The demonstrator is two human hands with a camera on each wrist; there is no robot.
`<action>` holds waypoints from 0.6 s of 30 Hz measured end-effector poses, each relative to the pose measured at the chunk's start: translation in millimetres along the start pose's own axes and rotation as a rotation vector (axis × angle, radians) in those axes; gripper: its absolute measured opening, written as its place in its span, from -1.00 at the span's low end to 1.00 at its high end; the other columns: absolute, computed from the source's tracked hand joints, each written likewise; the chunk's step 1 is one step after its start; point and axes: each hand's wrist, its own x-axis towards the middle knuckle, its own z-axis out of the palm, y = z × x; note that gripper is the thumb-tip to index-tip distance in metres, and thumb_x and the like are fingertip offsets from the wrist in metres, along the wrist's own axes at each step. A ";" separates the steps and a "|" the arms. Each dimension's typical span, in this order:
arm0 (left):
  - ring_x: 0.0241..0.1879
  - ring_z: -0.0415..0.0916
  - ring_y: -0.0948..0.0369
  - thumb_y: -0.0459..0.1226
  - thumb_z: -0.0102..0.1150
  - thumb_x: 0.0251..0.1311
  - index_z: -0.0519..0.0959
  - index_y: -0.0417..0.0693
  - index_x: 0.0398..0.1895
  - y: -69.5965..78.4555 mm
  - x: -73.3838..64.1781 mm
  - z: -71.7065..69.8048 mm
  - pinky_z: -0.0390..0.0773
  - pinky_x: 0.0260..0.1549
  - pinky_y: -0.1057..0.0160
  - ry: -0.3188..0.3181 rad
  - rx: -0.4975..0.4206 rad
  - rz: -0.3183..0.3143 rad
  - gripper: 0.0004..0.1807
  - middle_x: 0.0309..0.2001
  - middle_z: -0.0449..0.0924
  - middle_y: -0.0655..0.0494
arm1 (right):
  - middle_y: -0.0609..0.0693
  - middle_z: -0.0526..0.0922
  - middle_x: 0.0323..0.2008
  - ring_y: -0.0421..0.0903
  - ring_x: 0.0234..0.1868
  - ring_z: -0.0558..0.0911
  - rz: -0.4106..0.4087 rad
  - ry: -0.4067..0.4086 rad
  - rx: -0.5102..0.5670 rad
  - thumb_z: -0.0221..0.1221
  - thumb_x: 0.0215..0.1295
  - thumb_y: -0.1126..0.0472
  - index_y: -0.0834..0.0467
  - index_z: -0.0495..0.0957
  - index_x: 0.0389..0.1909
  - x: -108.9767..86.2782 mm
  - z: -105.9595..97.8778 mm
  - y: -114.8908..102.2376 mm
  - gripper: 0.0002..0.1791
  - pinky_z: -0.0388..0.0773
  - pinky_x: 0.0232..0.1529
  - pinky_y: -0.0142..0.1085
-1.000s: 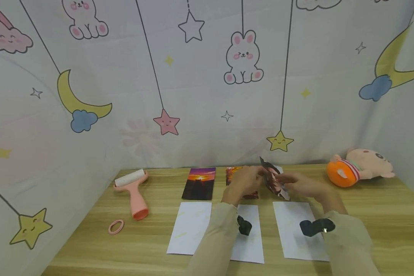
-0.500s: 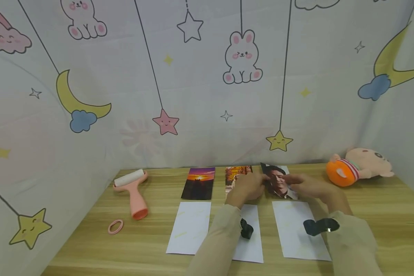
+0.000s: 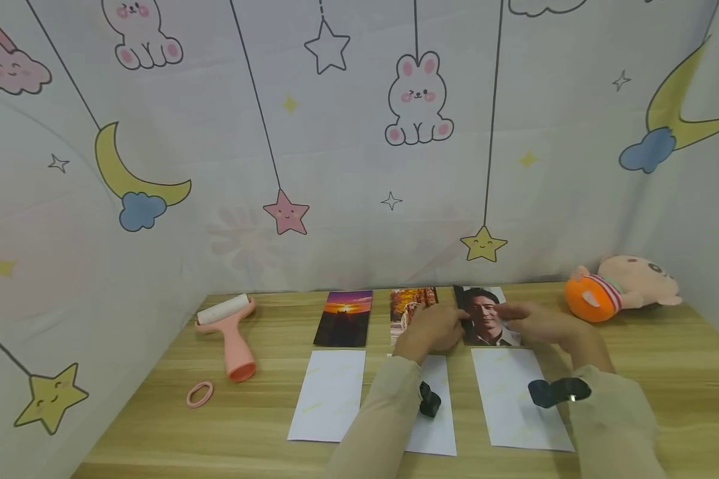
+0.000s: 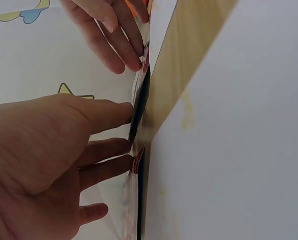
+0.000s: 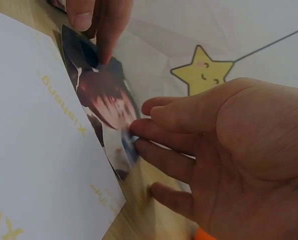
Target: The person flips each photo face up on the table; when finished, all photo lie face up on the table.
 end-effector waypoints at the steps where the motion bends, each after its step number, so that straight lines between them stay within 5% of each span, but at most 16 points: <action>1: 0.35 0.34 0.28 -0.12 0.04 0.46 0.52 0.33 0.34 0.0 -0.3 -0.1 0.18 0.36 -0.06 -0.007 0.000 0.003 -0.58 0.36 0.43 0.32 | 0.46 0.31 0.35 0.42 0.36 0.27 0.009 -0.001 0.000 -0.02 0.46 0.30 0.47 0.23 0.39 0.0 -0.2 -0.4 -0.45 0.25 0.28 0.27; 18: 0.40 0.27 0.24 -0.08 0.05 0.44 0.52 0.27 0.33 -2.1 -0.2 0.0 0.13 0.40 -0.10 -0.028 -0.004 0.047 -0.58 0.40 0.37 0.30 | 0.48 0.31 0.33 0.42 0.31 0.32 0.033 0.012 -0.016 0.00 0.42 0.33 0.46 0.25 0.38 0.5 -0.1 -2.1 -0.45 0.30 0.23 0.28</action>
